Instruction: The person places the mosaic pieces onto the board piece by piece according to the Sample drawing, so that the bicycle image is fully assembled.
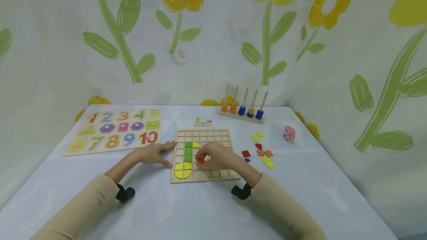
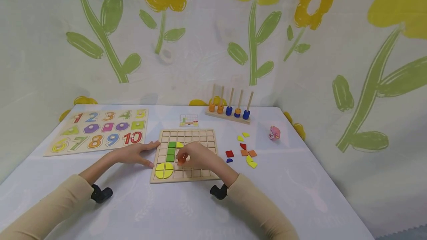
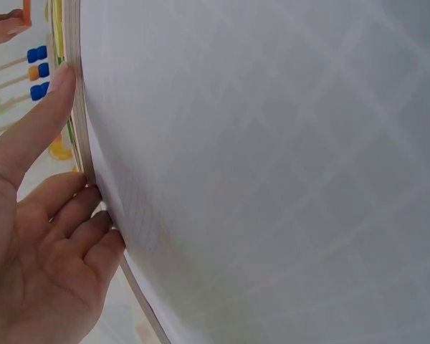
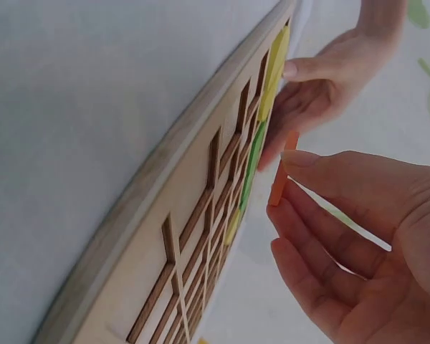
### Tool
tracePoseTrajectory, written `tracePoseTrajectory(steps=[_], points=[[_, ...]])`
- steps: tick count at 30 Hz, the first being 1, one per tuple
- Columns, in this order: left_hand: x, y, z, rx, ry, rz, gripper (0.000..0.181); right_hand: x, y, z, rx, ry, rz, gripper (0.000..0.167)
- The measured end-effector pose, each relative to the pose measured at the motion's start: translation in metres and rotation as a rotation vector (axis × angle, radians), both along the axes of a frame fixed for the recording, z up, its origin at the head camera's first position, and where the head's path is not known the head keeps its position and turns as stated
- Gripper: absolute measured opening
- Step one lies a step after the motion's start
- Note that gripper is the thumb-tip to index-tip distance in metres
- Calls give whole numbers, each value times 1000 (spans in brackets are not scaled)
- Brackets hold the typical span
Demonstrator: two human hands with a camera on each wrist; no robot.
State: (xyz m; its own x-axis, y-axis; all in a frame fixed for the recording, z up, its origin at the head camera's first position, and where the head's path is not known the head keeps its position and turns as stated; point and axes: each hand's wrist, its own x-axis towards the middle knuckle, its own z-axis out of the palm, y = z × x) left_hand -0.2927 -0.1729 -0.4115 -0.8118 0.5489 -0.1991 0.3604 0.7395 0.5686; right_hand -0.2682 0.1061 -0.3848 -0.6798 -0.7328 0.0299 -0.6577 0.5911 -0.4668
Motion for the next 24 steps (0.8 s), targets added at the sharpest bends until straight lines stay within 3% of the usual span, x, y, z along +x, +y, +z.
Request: tracePoseTrajectory(steps=[8,24], points=[[1,1,2,8,-6,-4,93,-3,-11,-4,31,-19,46,13],[0,1,1,0,-15,0,93,0,-17,-4,81,-31,27,16]])
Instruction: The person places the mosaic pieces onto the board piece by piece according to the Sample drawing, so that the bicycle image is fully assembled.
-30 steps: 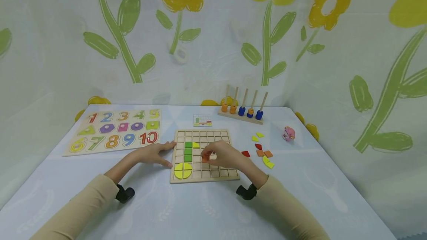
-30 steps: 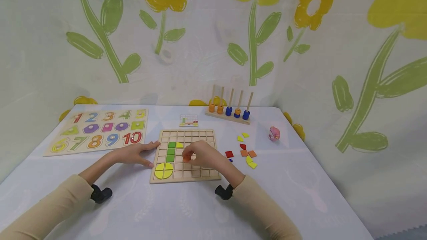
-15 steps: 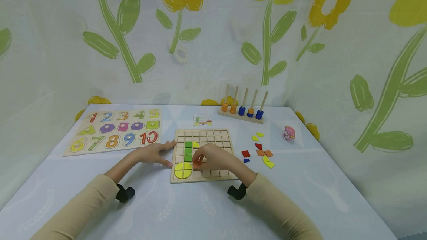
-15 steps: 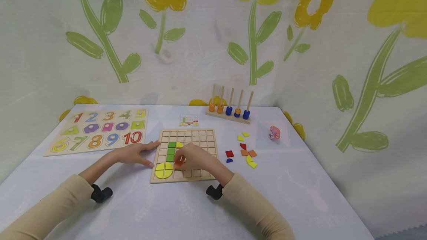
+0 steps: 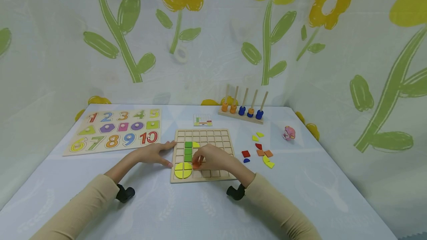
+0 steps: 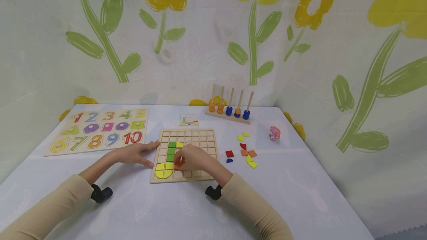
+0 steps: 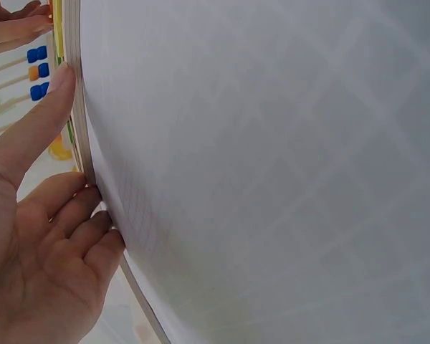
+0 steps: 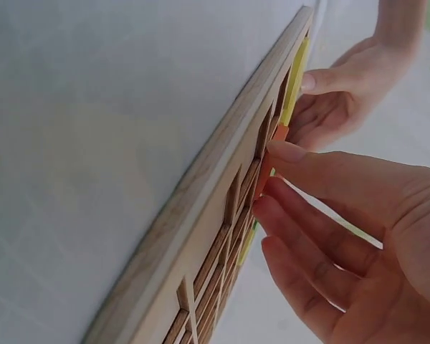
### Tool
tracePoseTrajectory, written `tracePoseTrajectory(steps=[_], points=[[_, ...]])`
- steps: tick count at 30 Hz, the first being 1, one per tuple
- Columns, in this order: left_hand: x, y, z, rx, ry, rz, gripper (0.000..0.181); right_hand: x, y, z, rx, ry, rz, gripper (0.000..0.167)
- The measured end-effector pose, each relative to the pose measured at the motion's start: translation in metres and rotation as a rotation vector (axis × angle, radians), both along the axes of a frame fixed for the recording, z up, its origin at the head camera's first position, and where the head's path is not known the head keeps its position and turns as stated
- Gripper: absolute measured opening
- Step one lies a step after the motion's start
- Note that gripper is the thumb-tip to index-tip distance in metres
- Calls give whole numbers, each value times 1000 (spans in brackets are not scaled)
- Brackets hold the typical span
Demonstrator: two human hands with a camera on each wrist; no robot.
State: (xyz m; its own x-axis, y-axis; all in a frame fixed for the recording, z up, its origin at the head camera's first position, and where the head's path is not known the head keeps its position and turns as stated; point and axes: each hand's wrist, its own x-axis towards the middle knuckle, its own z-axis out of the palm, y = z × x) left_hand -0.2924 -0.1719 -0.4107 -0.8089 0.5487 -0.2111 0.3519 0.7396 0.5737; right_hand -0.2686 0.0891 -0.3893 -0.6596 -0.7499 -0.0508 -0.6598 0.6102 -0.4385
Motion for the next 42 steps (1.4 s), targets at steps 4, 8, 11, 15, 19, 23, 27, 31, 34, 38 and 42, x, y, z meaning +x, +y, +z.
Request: tracePoseTrajectory(steps=[4,8,11,15,19,23,27,31,34,38,42], points=[[0,0,0,1,3,0,93,0,1,1,-14,8,-4,18],[0,0,1,3,6,-2,93,-1,2,0,-21,20,-10,20],[1,0,1,4,6,-2,93,0,2,-1,-29,7,-9,20],[1,-1,1,7,3,-1,93,0,3,-2,-46,-7,-1,20],[0,-1,1,6,3,-3,93,1,8,-1,-34,17,-11,20],[0,-1,0,6,4,-2,94,5,18,5,-28,47,-47,21],[0,-1,0,3,2,1,94,11,34,10,-62,72,-66,23],[0,0,1,5,1,0,94,15,55,12,-120,95,-77,24],[1,0,1,6,1,1,95,16,72,10,-159,105,-93,24],[1,0,1,4,-2,4,94,16,95,5,-169,113,-128,24],[2,-1,0,5,-5,7,94,16,117,2,-153,135,-150,24]])
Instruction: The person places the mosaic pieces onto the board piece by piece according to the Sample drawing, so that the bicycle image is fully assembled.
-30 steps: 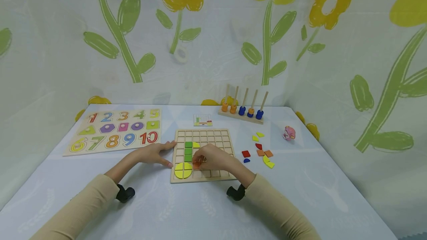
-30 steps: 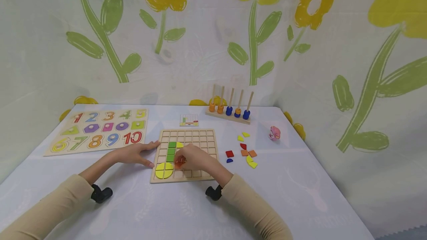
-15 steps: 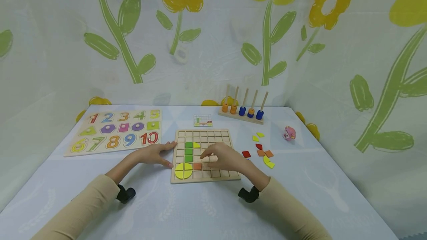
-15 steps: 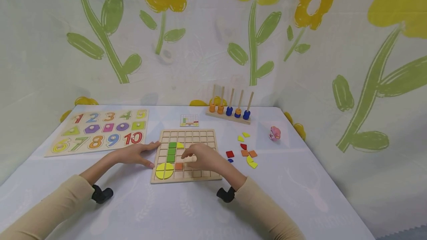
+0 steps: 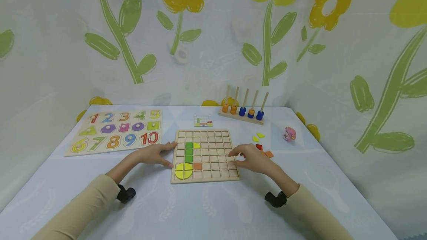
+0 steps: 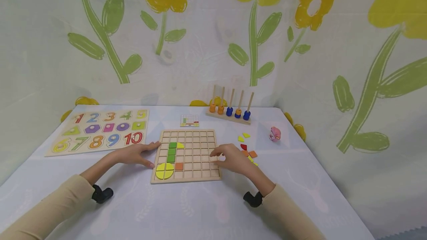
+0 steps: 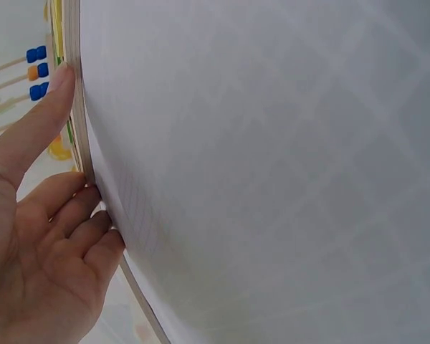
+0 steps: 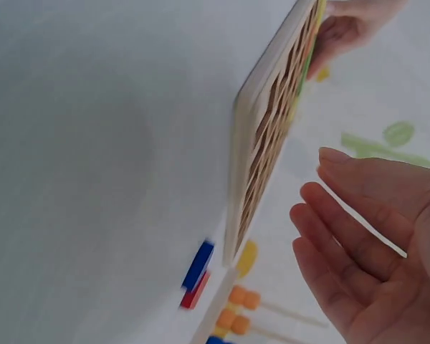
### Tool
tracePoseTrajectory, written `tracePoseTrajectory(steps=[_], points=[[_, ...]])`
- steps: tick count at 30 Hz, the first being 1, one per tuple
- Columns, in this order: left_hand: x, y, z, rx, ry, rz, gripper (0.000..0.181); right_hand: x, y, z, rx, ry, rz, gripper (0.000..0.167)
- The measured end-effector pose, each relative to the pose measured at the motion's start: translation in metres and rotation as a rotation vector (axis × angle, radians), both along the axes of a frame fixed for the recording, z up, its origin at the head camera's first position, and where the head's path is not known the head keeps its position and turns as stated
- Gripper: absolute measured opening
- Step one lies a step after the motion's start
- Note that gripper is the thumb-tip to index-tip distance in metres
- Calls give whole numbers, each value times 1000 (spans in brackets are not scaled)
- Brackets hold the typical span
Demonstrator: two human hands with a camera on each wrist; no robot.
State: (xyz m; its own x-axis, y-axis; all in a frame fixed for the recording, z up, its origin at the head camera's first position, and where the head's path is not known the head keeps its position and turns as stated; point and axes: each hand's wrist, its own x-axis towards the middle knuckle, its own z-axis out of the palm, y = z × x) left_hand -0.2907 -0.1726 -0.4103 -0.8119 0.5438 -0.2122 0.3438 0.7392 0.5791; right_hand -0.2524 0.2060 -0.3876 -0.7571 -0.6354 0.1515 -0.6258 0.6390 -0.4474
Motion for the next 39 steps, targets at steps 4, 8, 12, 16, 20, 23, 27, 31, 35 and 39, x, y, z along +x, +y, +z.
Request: tracePoseTrajectory(steps=[4,8,12,16,20,23,27,31,35,39], points=[[0,0,-1,-2,2,-4,94,-2,19,0,7,24,-9,23],[-1,-1,-2,-3,11,-11,95,-5,36,2,12,13,-36,23],[-2,-1,-2,-6,14,-13,95,-8,50,2,29,-20,-79,23],[-1,0,-2,-7,11,-10,95,-10,61,3,45,-57,-114,22],[-1,0,-1,-5,8,-11,95,-14,68,4,68,-81,-138,22],[-1,0,-1,-2,6,-12,95,-18,72,4,73,-99,-162,21],[-1,0,-1,0,4,-11,95,-23,79,3,82,-92,-165,16],[-1,0,-1,0,3,-7,95,-29,86,2,96,-83,-149,13],[-1,0,-1,-2,5,-4,95,-35,89,0,102,-101,-146,12],[0,1,0,-3,6,-5,95,-39,90,-3,111,-118,-163,13]])
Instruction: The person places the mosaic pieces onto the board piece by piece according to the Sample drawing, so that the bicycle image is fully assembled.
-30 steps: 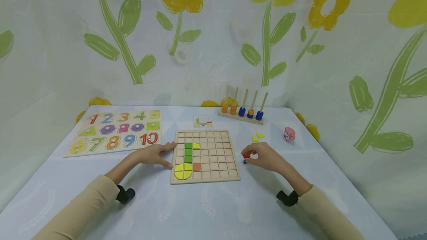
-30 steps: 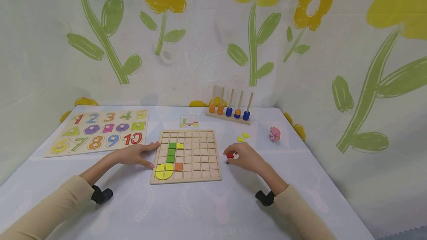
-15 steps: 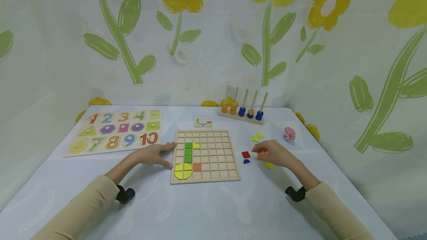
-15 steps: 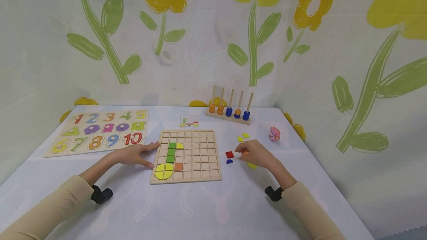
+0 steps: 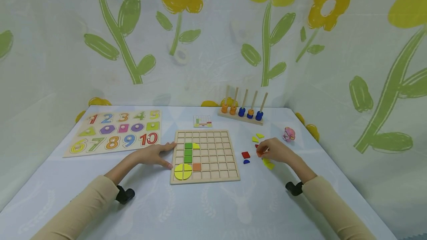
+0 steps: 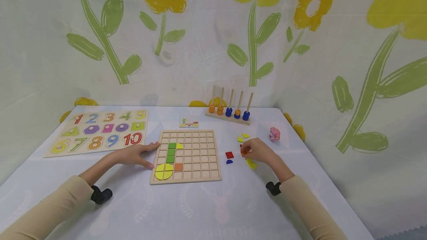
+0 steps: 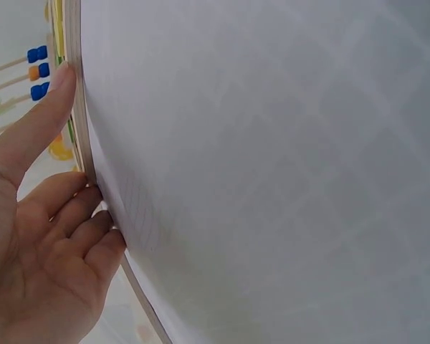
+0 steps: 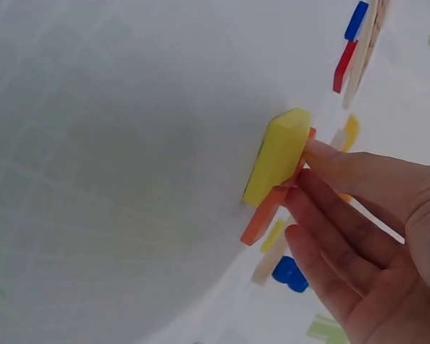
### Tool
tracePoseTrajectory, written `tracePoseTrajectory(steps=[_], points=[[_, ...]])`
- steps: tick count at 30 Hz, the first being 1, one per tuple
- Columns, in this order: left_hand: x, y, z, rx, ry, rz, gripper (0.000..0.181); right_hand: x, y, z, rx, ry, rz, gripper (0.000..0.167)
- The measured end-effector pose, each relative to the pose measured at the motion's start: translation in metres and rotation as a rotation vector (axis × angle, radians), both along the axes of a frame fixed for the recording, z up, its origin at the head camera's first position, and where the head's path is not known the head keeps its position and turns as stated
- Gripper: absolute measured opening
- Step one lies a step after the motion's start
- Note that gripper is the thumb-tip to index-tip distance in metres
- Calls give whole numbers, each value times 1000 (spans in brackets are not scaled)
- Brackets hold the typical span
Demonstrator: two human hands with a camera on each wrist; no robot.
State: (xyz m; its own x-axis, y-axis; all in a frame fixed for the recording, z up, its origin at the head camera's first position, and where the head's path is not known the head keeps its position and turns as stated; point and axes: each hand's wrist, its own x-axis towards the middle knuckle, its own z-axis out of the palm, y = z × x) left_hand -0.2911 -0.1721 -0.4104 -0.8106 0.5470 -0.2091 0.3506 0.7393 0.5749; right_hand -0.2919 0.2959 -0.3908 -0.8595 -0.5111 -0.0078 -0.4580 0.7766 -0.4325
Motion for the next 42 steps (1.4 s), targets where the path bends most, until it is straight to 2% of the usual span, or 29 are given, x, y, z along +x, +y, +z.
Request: tracePoseTrajectory(steps=[4,11,18,24,29,36,42], points=[[0,0,0,0,1,2,95,-4,-1,-2,17,-3,-1,13],[-1,1,-2,-1,5,8,94,-7,2,1,69,1,45,11],[-1,1,-3,7,43,9,93,-11,3,0,88,-15,37,10],[2,4,1,13,105,8,93,-9,2,1,54,-8,24,13],[4,6,2,14,133,17,93,-6,-3,2,29,13,53,16],[2,7,1,20,123,57,94,3,-23,3,-23,61,131,14],[1,7,0,25,122,48,95,6,-43,5,-66,91,190,14]])
